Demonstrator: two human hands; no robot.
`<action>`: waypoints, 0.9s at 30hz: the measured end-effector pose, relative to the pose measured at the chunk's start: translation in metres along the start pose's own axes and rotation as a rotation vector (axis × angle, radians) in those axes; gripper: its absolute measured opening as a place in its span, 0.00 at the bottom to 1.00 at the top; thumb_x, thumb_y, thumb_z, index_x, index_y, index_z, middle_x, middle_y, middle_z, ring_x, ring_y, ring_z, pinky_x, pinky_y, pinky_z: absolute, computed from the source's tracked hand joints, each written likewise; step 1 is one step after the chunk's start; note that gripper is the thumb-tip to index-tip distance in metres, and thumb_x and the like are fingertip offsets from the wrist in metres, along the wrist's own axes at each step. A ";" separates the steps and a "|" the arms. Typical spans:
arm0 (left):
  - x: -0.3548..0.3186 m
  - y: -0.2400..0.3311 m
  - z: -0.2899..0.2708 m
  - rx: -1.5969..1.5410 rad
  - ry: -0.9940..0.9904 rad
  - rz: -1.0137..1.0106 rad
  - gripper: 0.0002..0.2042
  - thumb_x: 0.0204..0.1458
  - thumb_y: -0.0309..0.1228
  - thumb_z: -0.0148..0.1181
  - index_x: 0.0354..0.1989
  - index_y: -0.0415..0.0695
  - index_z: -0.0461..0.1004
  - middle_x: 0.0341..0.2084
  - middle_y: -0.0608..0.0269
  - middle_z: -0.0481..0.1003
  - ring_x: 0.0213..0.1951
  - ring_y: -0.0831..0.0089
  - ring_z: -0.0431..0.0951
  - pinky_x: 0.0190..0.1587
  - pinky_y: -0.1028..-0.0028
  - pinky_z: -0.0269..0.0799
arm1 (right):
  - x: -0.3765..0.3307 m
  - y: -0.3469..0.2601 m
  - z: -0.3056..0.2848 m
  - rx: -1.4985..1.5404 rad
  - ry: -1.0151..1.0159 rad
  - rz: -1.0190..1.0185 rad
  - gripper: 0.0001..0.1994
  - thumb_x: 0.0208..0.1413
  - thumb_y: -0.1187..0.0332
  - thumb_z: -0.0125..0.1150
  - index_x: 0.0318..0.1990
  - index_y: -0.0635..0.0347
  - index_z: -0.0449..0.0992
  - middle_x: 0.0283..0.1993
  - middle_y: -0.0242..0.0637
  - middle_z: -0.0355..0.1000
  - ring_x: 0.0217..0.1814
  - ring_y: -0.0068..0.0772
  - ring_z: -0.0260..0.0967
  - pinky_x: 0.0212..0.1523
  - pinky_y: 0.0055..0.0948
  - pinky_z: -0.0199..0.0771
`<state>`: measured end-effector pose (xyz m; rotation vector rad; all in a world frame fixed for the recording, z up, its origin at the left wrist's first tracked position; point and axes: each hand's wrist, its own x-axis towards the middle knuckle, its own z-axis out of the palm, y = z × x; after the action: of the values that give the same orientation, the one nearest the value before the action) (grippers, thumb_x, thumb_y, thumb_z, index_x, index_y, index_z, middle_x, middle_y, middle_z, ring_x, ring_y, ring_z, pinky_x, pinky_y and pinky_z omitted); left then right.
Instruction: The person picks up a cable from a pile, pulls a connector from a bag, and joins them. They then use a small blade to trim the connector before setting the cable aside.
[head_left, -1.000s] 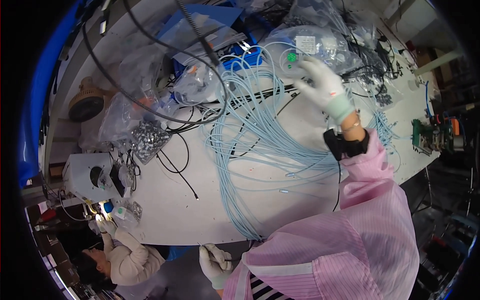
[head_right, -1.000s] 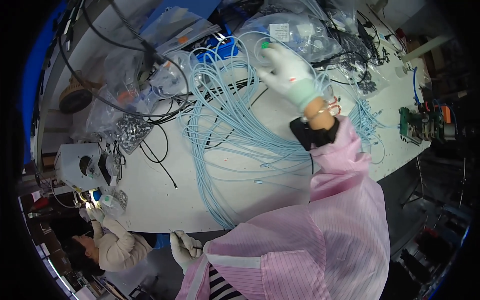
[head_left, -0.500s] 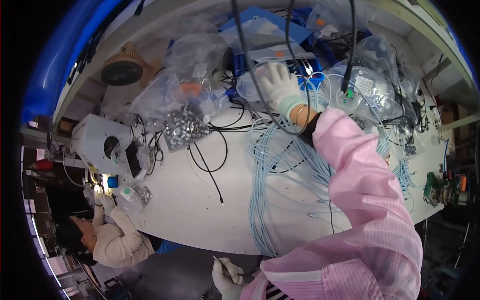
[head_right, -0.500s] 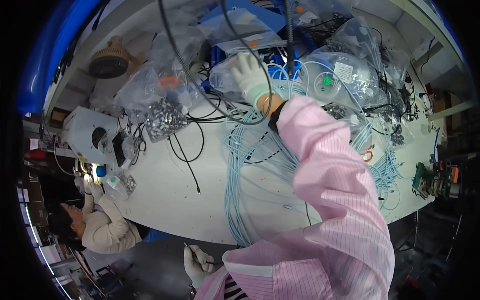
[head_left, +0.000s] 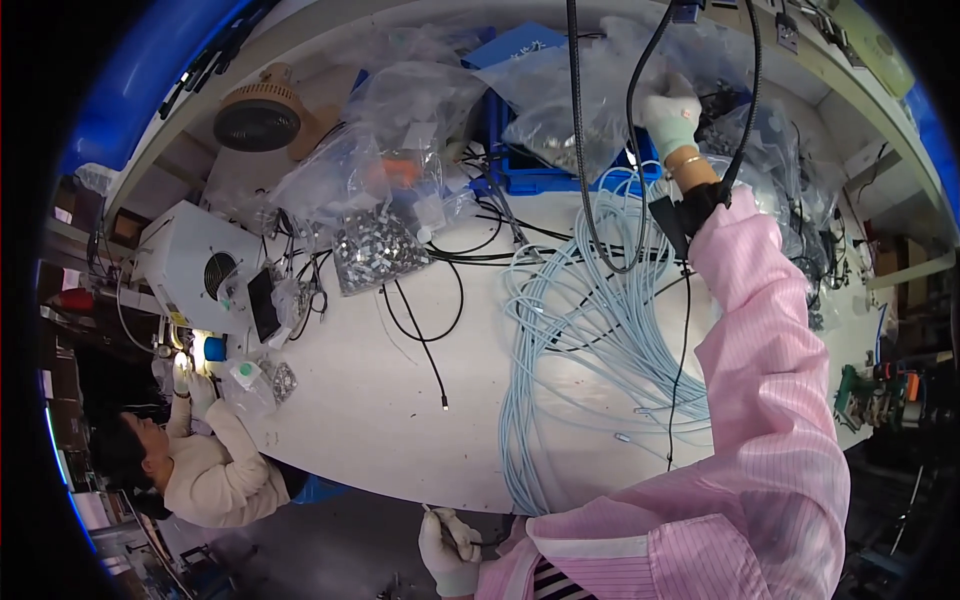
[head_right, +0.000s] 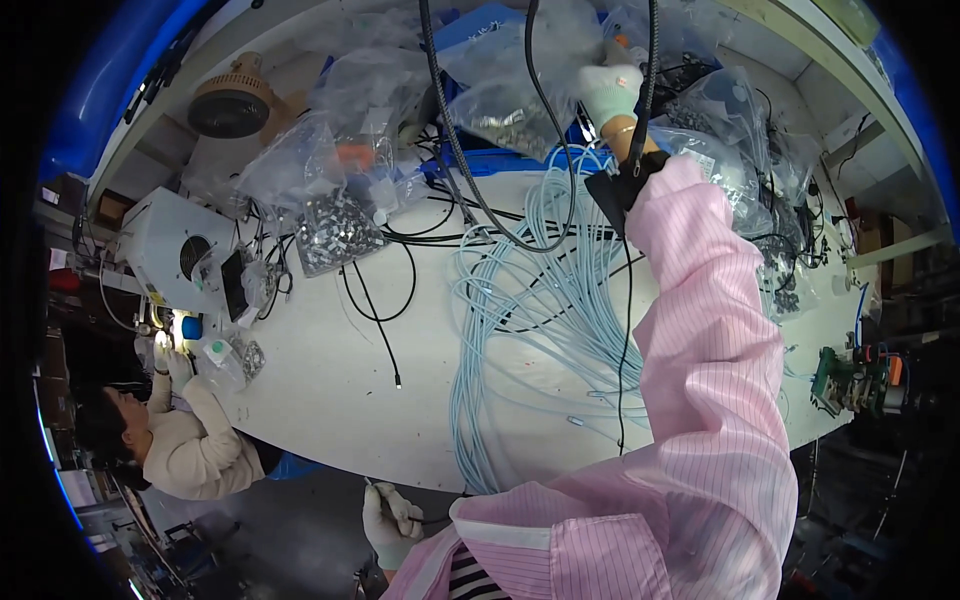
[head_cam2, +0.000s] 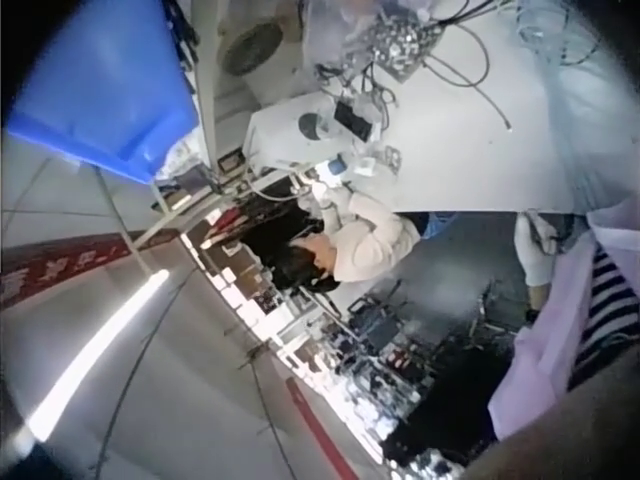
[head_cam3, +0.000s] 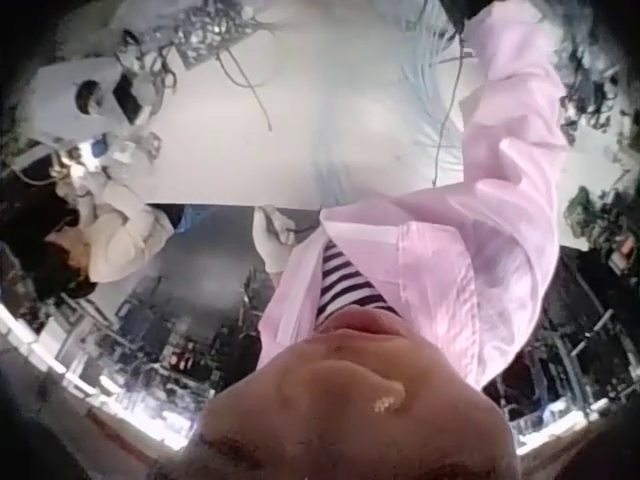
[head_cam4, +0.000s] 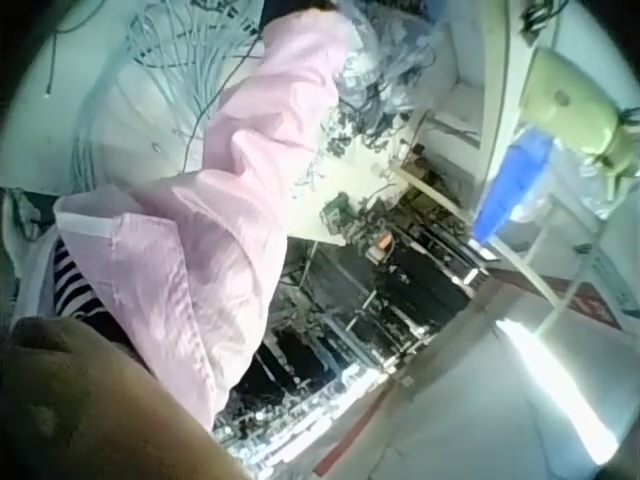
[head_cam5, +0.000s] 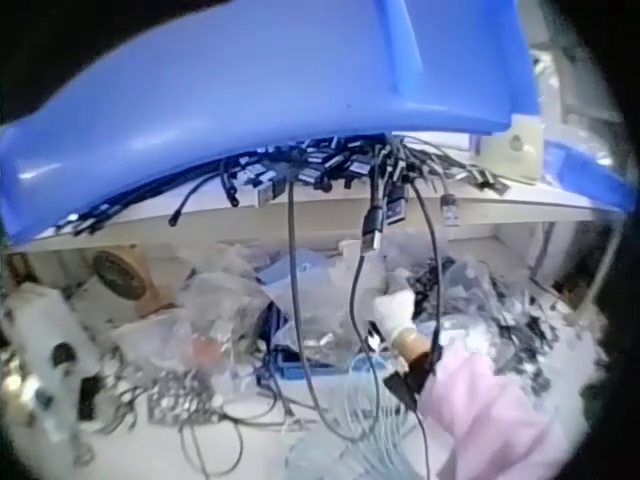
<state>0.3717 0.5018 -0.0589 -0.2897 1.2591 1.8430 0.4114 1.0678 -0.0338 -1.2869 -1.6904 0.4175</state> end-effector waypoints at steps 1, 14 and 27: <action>0.001 -0.001 -0.003 -0.003 -0.001 -0.014 0.16 0.56 0.43 0.38 0.31 0.45 0.66 0.09 0.69 0.63 0.04 0.80 0.50 0.06 0.79 0.44 | 0.005 0.001 0.005 -0.051 0.079 -0.126 0.12 0.37 0.65 0.56 0.31 0.62 0.71 0.29 0.48 0.71 0.34 0.48 0.68 0.36 0.36 0.68; -0.001 0.000 -0.009 0.045 0.021 -0.002 0.16 0.57 0.43 0.36 0.32 0.46 0.66 0.08 0.69 0.63 0.04 0.81 0.48 0.05 0.80 0.43 | -0.125 0.044 -0.010 -0.069 -0.424 -0.359 0.32 0.36 0.61 0.59 0.53 0.61 0.58 0.57 0.54 0.51 0.57 0.54 0.52 0.54 0.38 0.57; -0.029 -0.008 -0.009 0.022 -0.114 0.077 0.17 0.58 0.41 0.32 0.33 0.44 0.67 0.09 0.68 0.63 0.03 0.81 0.47 0.04 0.80 0.43 | -0.280 0.074 -0.080 -0.087 -0.719 0.048 0.33 0.38 0.60 0.59 0.54 0.65 0.58 0.52 0.53 0.59 0.58 0.50 0.52 0.58 0.33 0.52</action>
<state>0.3927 0.4800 -0.0507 -0.1239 1.2256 1.8817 0.5215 0.8290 -0.1784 -1.3277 -2.2862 0.9252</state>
